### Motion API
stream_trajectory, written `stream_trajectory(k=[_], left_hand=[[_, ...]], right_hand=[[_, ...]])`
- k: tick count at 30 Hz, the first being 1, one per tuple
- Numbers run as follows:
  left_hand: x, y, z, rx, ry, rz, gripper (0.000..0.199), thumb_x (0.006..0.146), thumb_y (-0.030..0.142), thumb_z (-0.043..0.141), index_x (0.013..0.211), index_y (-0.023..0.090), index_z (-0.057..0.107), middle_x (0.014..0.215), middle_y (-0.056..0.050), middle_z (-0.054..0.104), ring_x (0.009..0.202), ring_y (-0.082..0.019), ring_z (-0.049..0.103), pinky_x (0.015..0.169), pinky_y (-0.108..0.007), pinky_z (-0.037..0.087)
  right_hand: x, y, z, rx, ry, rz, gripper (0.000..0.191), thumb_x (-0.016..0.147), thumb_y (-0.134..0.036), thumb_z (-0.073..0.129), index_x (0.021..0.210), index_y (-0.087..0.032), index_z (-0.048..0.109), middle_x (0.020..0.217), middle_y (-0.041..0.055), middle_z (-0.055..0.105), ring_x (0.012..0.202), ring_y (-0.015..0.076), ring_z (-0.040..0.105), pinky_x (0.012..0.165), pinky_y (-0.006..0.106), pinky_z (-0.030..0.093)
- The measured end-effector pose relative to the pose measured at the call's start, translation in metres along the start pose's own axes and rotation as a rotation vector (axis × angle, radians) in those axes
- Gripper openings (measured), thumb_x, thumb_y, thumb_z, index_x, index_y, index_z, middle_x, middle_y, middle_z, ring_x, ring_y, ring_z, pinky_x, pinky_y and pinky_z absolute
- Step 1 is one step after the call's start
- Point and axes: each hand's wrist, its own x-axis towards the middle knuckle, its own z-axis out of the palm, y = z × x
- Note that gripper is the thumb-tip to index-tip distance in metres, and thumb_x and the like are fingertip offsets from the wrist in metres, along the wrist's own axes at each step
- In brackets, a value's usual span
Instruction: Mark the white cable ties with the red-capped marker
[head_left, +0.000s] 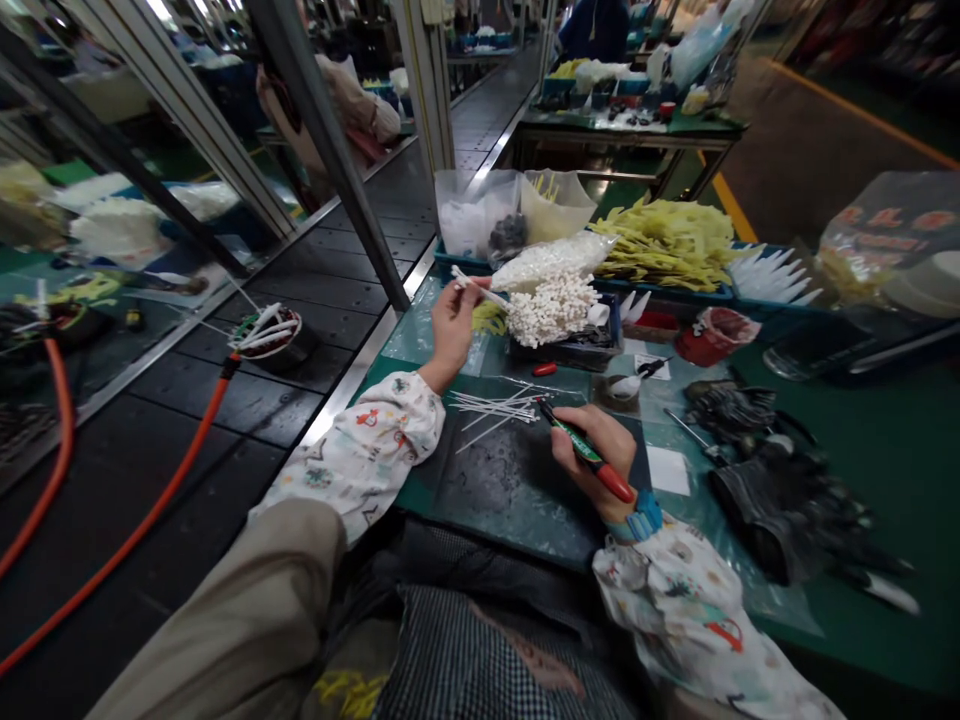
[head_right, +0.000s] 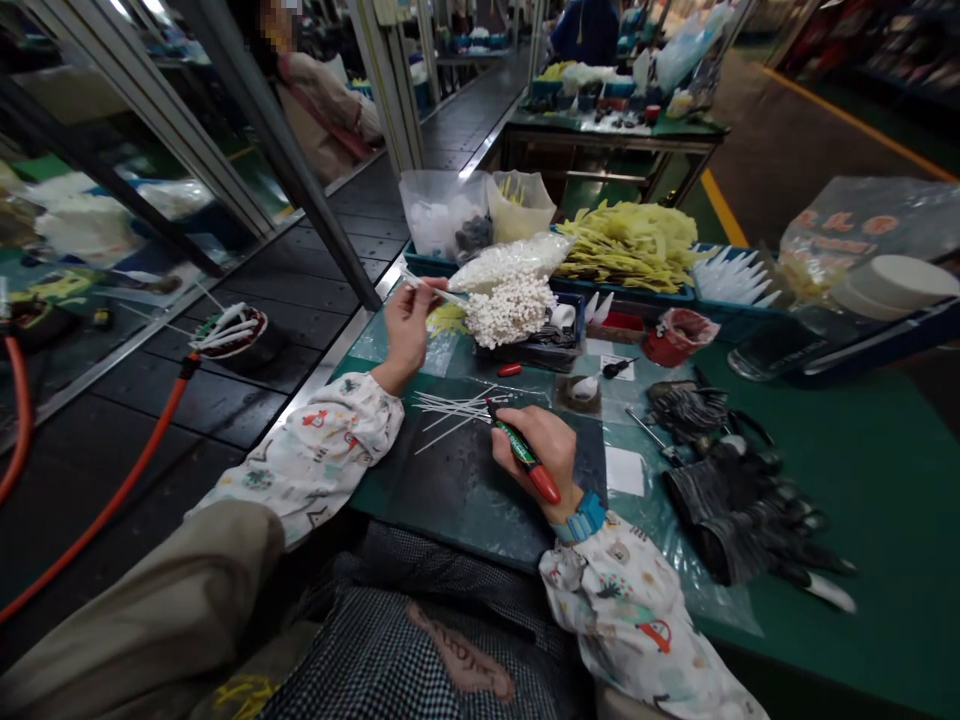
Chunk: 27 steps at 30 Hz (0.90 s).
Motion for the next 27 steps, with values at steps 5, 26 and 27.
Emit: stream_trajectory(k=[5,26,27], left_hand=[[-0.005,0.039,-0.019,0.124,0.106,0.415,0.041,0.104,0.064,0.042,0.094,0.026,0.052,0.087,-0.003,0.064,0.085,-0.018,0.069,0.087,-0.036,0.057],[-0.093,0.053,-0.013,0.033,-0.888,-0.574,0.047,0.098,0.060,0.055,0.099,0.015,0.069,0.074,-0.002,0.059,0.061,-0.011,0.049,0.053,-0.022,0.035],[-0.093,0.054,-0.013,0.038,-0.884,-0.560,0.046,0.098,0.058,0.055,0.098,0.015,0.069,0.074,-0.002,0.060,0.062,-0.012,0.050,0.055,-0.022,0.037]], right_hand=[[-0.001,0.004,-0.002,0.004,0.107,0.017,0.025,0.096,-0.023,0.065,0.120,-0.025,0.066,0.094,0.0050,0.072,0.080,0.0193,0.070,0.070,0.032,0.060],[-0.011,0.010,0.016,0.141,0.087,0.396,0.025,0.103,-0.021,0.059,0.127,-0.026,0.063,0.122,0.0054,0.076,0.111,0.0192,0.074,0.098,0.036,0.060],[-0.010,0.009,0.016,0.130,0.087,0.380,0.026,0.102,-0.020,0.059,0.127,-0.026,0.064,0.122,0.0049,0.076,0.111,0.0188,0.074,0.098,0.035,0.061]])
